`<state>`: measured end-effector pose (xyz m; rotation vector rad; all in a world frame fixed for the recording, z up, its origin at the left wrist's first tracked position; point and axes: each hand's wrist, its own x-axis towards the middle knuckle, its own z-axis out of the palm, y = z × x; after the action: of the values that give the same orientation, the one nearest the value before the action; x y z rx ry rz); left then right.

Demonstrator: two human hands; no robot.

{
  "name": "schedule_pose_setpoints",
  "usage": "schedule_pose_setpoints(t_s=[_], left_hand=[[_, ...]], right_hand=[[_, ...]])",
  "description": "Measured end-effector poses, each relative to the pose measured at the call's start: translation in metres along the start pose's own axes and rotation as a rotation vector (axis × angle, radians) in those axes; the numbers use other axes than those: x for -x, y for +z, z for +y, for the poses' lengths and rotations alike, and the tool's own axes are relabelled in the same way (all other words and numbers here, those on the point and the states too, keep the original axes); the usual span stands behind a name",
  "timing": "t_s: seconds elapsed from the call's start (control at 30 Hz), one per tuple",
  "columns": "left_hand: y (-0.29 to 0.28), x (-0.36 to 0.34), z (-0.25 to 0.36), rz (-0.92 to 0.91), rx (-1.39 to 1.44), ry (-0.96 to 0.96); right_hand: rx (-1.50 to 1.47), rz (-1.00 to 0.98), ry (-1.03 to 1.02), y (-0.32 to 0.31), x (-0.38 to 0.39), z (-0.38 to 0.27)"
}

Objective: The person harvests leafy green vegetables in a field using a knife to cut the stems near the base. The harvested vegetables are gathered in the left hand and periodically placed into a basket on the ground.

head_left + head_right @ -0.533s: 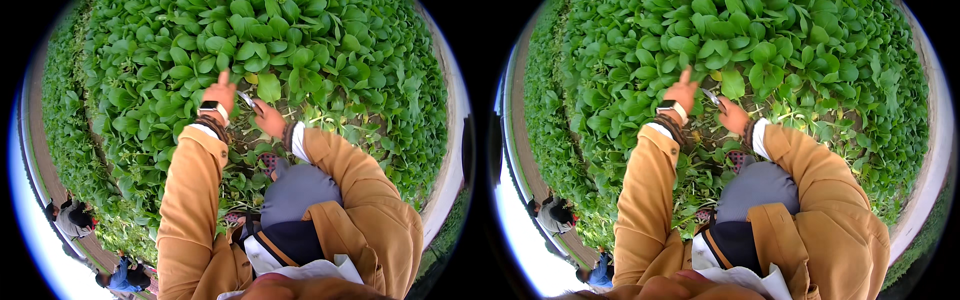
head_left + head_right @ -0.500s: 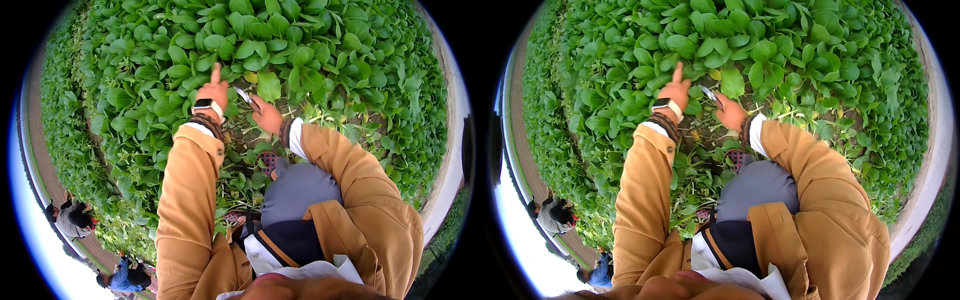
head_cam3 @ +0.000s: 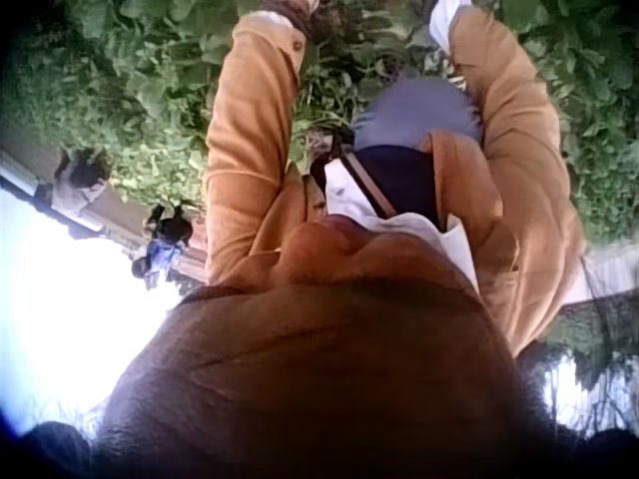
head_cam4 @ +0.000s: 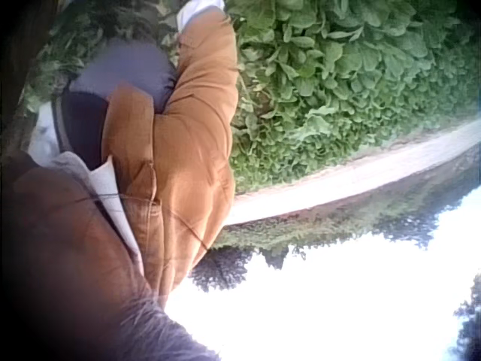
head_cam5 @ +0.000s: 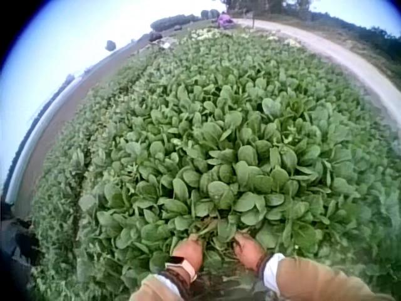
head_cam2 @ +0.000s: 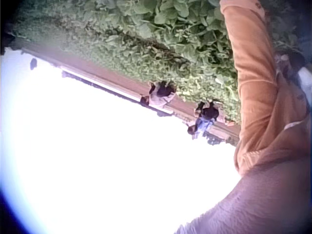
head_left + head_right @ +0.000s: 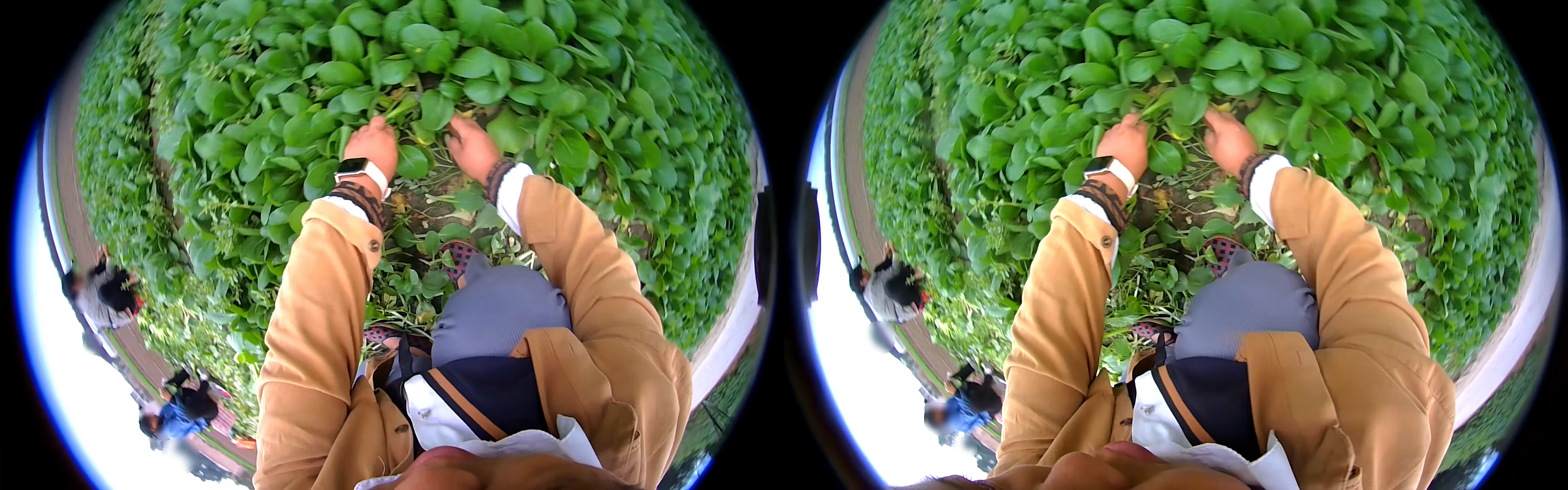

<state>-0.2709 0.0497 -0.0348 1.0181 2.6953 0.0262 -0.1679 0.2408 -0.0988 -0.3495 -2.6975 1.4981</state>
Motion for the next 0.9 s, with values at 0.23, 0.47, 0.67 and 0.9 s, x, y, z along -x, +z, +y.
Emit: schedule_pose_setpoints(t_s=[0.23,0.47,0.67,0.9], left_hand=[[0.022,0.011,-0.005,0.040,0.076,-0.099],[0.010,0.021,0.012,0.027,0.047,-0.049],[-0.033,0.091,0.052,0.310,0.366,-0.017],[-0.067,0.161,0.091,0.038,0.628,0.028]], right_hand=[[0.358,-0.151,0.060,0.002,-0.030,0.023],[0.440,-0.294,0.076,0.015,-0.036,0.035],[-0.517,-0.248,0.484,-0.019,0.040,0.004],[-1.247,-0.276,0.654,-0.057,0.060,-0.078]])
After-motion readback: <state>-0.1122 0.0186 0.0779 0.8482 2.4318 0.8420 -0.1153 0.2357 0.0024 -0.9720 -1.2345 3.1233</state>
